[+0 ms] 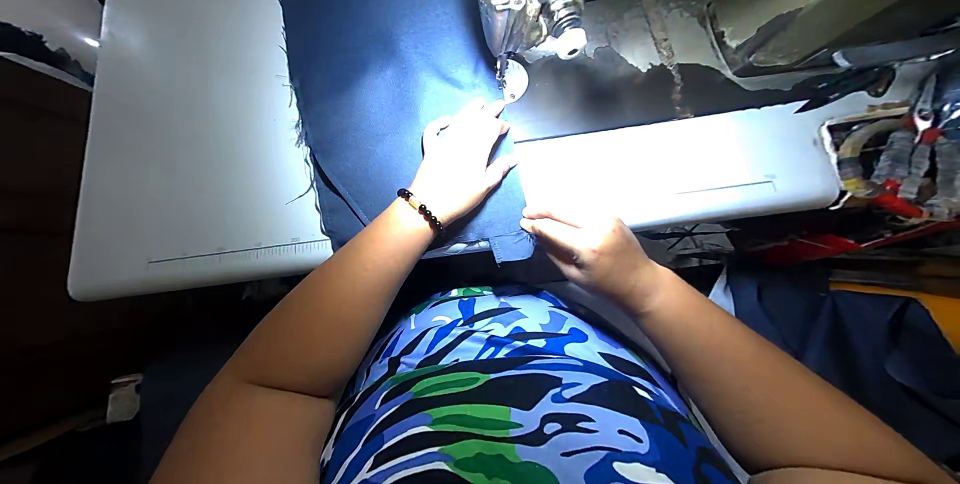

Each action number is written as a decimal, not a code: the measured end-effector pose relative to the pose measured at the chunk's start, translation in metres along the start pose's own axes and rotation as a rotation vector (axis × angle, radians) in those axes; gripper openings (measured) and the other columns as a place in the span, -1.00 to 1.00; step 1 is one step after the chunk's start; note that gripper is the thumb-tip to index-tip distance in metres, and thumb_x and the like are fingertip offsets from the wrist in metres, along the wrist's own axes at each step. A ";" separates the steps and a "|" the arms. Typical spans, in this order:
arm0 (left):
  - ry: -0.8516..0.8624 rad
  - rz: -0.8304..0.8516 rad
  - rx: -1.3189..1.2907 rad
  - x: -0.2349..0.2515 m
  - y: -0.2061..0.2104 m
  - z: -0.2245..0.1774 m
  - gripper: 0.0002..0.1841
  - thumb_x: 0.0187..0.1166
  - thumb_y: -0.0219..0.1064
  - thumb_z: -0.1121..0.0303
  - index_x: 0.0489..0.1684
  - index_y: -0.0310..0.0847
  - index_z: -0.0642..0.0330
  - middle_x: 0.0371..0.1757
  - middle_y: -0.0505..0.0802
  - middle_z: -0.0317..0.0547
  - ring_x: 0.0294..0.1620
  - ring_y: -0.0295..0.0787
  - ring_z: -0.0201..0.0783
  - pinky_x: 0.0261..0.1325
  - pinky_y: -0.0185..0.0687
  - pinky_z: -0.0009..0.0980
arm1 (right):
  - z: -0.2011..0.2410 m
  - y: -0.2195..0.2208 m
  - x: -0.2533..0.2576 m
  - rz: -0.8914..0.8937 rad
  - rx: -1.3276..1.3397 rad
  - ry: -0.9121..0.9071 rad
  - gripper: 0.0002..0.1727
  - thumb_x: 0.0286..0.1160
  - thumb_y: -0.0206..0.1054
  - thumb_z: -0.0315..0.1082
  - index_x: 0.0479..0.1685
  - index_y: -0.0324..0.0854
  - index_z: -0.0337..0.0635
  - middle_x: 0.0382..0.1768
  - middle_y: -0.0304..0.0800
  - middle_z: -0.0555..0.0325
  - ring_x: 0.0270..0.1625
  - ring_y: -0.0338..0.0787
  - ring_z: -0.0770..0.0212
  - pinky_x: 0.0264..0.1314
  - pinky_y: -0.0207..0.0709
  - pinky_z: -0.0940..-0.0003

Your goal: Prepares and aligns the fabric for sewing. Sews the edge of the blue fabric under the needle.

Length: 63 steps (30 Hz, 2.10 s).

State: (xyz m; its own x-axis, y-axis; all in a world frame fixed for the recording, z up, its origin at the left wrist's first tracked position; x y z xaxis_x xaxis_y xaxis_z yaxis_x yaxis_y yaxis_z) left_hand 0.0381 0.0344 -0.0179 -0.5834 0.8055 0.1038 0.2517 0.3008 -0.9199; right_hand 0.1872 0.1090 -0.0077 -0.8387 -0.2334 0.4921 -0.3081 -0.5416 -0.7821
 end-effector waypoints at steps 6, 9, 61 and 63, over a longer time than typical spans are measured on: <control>0.013 0.002 0.014 0.014 -0.002 0.010 -0.44 0.75 0.03 -0.09 0.50 0.57 0.07 0.77 0.48 -0.16 0.86 0.18 -0.10 0.70 -0.04 0.20 | -0.015 0.006 0.008 -0.025 0.010 0.080 -0.70 0.44 0.24 -0.45 -0.07 0.90 -0.24 0.11 0.92 -0.01 0.15 0.90 0.02 0.14 0.71 0.03; 0.025 0.015 0.041 0.021 -0.003 0.013 -0.43 0.76 0.01 -0.09 0.54 0.55 0.08 0.76 0.49 -0.12 0.86 0.17 -0.08 0.75 -0.07 0.18 | -0.021 0.006 0.016 -0.031 0.037 0.124 -0.73 0.46 0.25 -0.44 -0.10 0.88 -0.27 0.08 0.92 -0.04 0.13 0.90 0.03 0.15 0.73 0.05; 0.108 -0.066 -0.080 0.038 -0.013 0.037 -0.65 0.72 0.13 0.08 0.22 0.79 -0.10 0.61 0.66 -0.21 0.77 0.33 -0.04 0.66 -0.06 0.36 | -0.081 0.012 0.086 0.003 -0.044 0.052 -0.70 0.59 0.17 -0.42 -0.05 0.87 -0.23 0.17 0.88 -0.04 0.32 0.77 -0.07 0.39 0.51 -0.02; 0.107 -0.054 -0.089 0.041 -0.014 0.038 -0.65 0.71 0.14 0.09 0.22 0.79 -0.09 0.61 0.65 -0.19 0.78 0.31 -0.03 0.67 -0.09 0.37 | -0.080 0.011 0.087 -0.005 -0.042 0.036 -0.71 0.58 0.19 -0.43 -0.08 0.87 -0.24 0.16 0.88 -0.07 0.31 0.78 -0.09 0.37 0.53 -0.03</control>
State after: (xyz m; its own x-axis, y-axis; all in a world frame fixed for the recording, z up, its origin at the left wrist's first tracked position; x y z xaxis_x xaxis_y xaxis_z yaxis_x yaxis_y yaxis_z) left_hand -0.0183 0.0435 -0.0150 -0.5135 0.8354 0.1963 0.2927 0.3856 -0.8750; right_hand 0.0744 0.1472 -0.0041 -0.8523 -0.2015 0.4827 -0.3303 -0.5080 -0.7955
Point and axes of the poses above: each hand's wrist, its own x-axis towards the middle knuckle, its own y-axis out of the palm, z = x × y, the point moved 8 cm from there along x, towards the middle knuckle
